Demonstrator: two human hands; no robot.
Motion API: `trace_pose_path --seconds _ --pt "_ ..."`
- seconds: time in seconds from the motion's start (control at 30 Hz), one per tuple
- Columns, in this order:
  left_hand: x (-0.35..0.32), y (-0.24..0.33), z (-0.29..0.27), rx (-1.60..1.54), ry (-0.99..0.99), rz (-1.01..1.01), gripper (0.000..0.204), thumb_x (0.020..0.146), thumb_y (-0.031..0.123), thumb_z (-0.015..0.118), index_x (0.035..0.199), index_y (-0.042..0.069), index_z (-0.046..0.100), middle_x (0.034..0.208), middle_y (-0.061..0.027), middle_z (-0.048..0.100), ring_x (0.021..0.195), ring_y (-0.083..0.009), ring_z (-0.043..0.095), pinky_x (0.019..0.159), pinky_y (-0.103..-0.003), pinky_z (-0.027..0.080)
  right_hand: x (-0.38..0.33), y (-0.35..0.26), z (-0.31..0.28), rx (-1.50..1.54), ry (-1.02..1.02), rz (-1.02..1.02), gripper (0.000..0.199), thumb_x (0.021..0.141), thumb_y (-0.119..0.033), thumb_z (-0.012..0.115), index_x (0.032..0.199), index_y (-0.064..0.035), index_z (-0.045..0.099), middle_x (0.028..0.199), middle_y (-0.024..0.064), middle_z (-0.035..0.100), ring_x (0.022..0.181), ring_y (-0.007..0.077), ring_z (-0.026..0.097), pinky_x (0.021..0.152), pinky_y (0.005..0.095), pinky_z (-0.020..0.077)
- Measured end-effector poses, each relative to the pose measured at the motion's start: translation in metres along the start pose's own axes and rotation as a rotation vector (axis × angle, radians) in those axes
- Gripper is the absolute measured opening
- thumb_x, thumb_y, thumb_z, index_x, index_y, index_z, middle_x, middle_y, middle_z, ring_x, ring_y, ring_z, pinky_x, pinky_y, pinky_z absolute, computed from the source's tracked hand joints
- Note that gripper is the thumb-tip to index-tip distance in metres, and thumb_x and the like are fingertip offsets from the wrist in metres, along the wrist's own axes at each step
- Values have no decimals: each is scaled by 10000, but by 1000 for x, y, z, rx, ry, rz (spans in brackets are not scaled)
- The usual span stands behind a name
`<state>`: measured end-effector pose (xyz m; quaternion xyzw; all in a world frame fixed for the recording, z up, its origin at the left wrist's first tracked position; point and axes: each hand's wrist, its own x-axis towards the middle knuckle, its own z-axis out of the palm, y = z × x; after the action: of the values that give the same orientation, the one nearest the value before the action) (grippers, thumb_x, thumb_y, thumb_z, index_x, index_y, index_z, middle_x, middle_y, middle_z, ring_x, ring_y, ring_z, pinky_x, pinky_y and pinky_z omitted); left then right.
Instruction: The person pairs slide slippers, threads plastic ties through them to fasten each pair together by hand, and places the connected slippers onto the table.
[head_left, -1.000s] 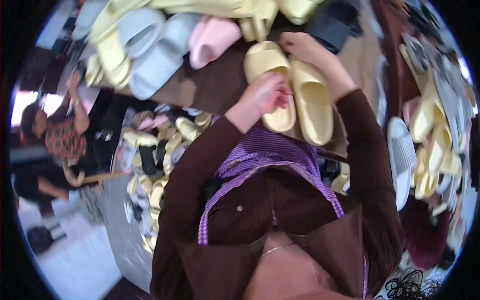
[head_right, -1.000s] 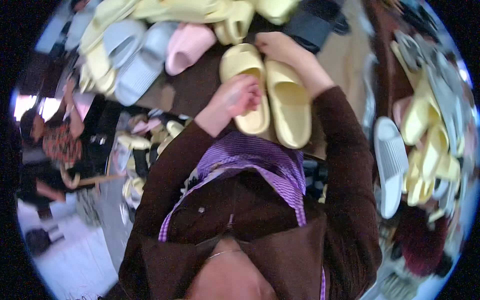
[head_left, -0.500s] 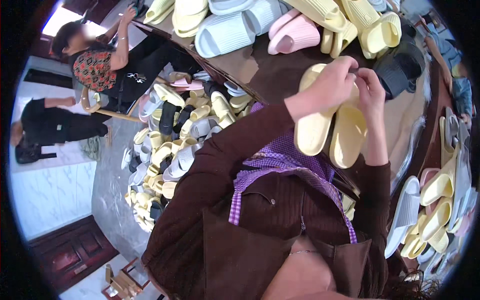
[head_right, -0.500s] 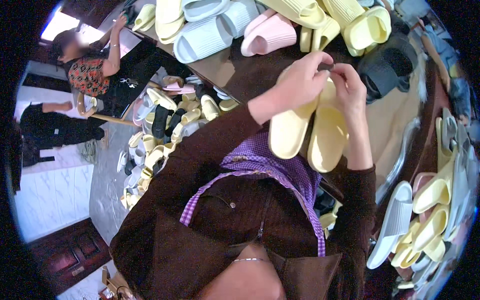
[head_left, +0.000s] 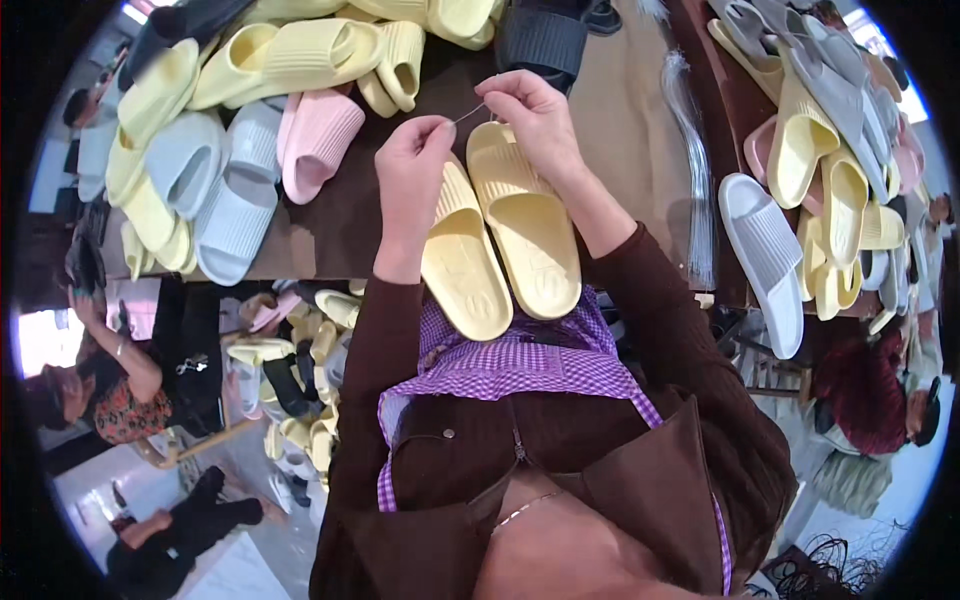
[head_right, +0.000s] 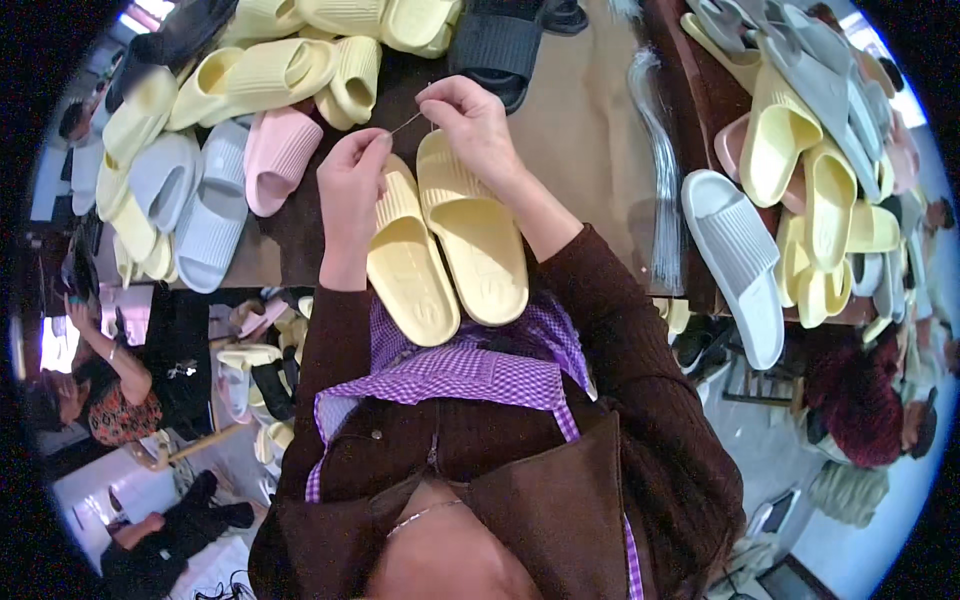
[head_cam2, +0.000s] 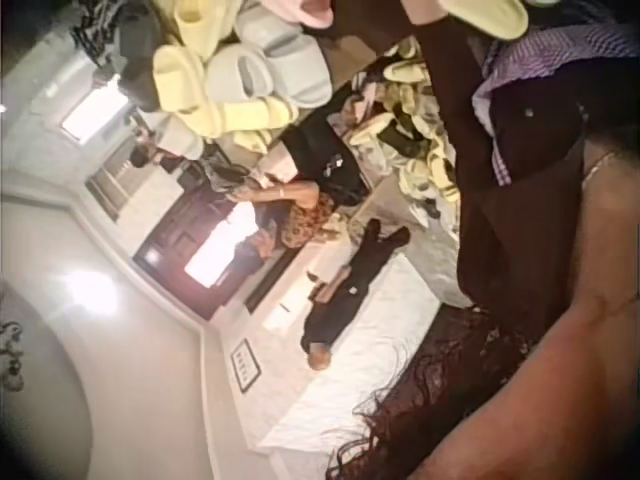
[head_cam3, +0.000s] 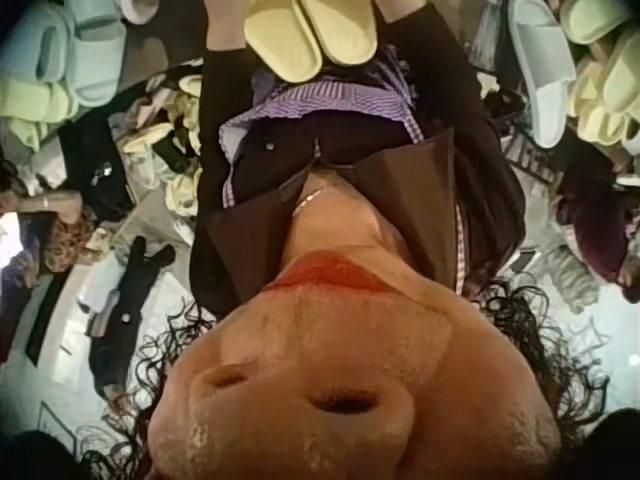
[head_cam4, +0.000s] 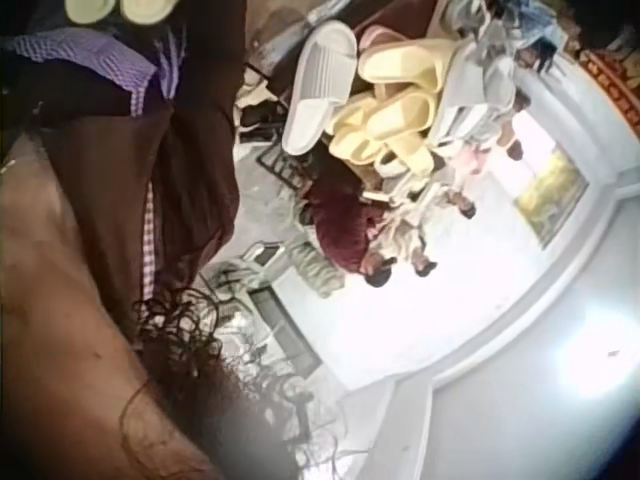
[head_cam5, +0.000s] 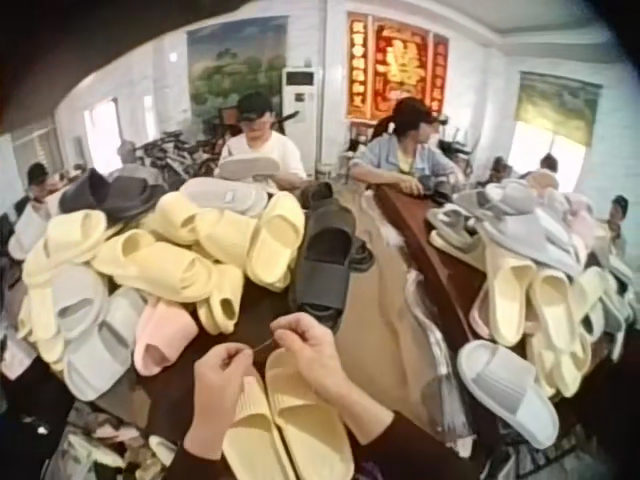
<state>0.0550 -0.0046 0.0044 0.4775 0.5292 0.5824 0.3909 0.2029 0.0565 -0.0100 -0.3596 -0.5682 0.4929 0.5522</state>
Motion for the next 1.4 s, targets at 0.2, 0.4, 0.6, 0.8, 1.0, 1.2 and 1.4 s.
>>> trace_pose_path --seconds 0.2,0.4,0.6,0.8,1.0,1.2,1.4 --pt "-10 16 3 -150 9 -43 145 882 119 583 940 -7 623 760 13 580 591 -7 473 511 -152 364 -9 -3 3 27 -44 23 85 856 -44 592 930 -11 618 846 12 644 758 64 586 705 199 469" --pt "-11 24 8 -190 -14 8 140 891 125 578 946 2 618 739 25 562 555 7 427 469 -140 321 -15 -9 3 -219 -73 -81 107 843 -53 617 941 -12 627 846 19 635 767 74 583 709 206 474" --pt "-6 11 9 -250 -41 -39 140 895 127 571 938 3 618 699 41 536 522 9 406 446 -148 312 -15 -8 4 -352 -89 -246 103 807 -53 655 907 -28 650 828 30 625 762 98 572 694 226 478" --pt "-4 6 10 -342 -62 -156 123 895 123 550 908 9 594 625 59 468 462 2 357 408 -169 291 -15 -7 4 -410 -95 -303 91 800 -58 657 888 -38 660 822 40 628 740 114 563 687 240 474" --pt "-1 3 7 -496 -140 -250 105 894 111 523 872 18 566 601 46 446 438 -19 339 395 -184 274 -15 -10 2 -475 -111 -388 88 786 -59 659 874 -51 665 777 24 637 725 135 554 683 265 464" --pt "0 4 3 -540 -166 -339 113 888 114 497 849 21 547 617 6 453 437 -62 352 404 -212 288 -14 -10 2 -514 -138 -453 88 775 -51 660 863 -59 663 749 14 635 727 157 553 678 282 457" --pt "2 2 -1 -599 -212 -375 127 888 126 479 826 26 527 627 -19 450 454 -86 364 421 -229 306 -14 -8 2 -505 -134 -458 93 765 -47 668 855 -68 660 755 14 632 733 160 555 676 283 457"
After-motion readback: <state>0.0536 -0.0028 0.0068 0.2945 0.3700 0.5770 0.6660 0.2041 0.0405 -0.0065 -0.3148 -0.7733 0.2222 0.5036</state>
